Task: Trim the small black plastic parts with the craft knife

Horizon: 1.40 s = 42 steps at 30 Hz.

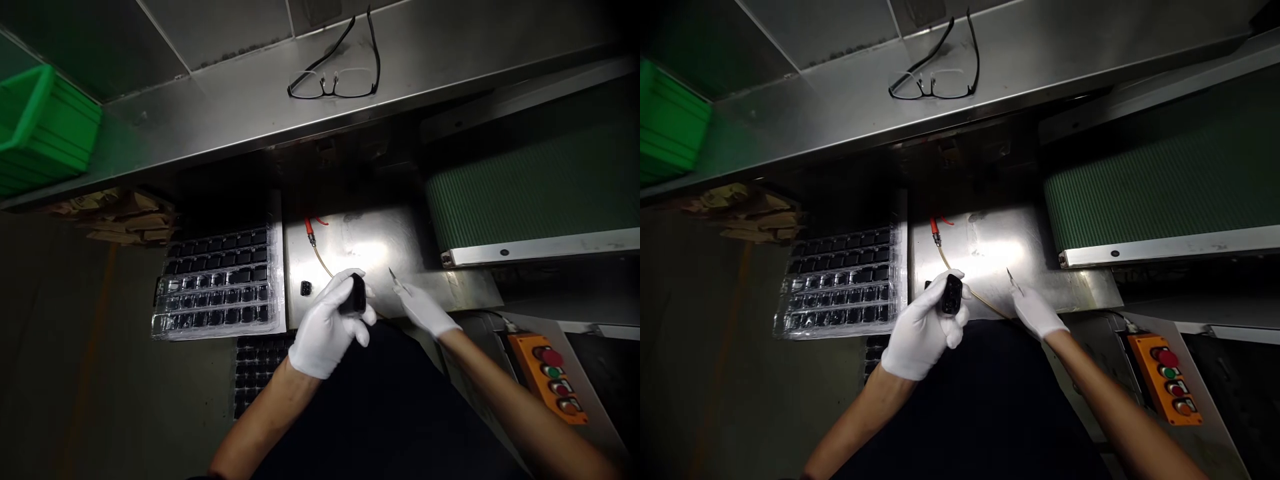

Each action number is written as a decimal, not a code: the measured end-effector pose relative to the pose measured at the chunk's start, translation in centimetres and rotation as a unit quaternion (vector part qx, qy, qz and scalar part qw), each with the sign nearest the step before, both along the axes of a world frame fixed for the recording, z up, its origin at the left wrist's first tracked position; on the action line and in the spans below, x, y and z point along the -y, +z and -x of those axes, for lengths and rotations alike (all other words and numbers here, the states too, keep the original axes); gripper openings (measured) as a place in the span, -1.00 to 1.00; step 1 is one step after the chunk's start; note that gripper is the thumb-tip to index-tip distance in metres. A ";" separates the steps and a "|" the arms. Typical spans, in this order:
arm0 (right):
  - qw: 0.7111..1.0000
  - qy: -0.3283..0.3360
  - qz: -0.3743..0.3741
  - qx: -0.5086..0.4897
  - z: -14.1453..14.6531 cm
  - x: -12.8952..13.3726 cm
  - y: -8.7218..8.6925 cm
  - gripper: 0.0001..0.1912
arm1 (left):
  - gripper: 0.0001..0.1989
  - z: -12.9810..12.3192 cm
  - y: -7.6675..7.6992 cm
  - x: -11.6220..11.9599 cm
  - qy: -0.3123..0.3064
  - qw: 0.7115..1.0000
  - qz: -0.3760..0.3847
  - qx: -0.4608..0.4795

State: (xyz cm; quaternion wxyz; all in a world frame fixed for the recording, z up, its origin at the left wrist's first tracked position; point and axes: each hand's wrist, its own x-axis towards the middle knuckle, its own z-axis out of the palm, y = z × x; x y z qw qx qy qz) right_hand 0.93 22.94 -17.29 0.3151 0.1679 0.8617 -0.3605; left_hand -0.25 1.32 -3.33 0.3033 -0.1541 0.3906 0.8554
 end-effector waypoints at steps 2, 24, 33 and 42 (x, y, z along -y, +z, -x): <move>0.997 0.023 -0.065 0.016 2.5 0.1 -4.3 -0.67 | -0.69 -0.1 0.1 0.2 -0.001 1.000 0.024 -0.007; 0.962 0.112 -0.244 -0.052 9.1 -1.5 -10.9 -0.73 | -0.54 -2.7 1.3 3.0 0.088 0.963 0.249 -0.055; 0.946 0.179 -0.181 -0.199 12.1 6.8 -6.1 -0.54 | -0.74 -3.2 -1.0 4.8 0.085 0.990 0.106 -0.036; 0.950 0.230 -0.196 -0.080 25.0 23.0 -6.1 -0.42 | -0.57 -4.0 1.9 11.0 0.215 0.968 0.125 0.011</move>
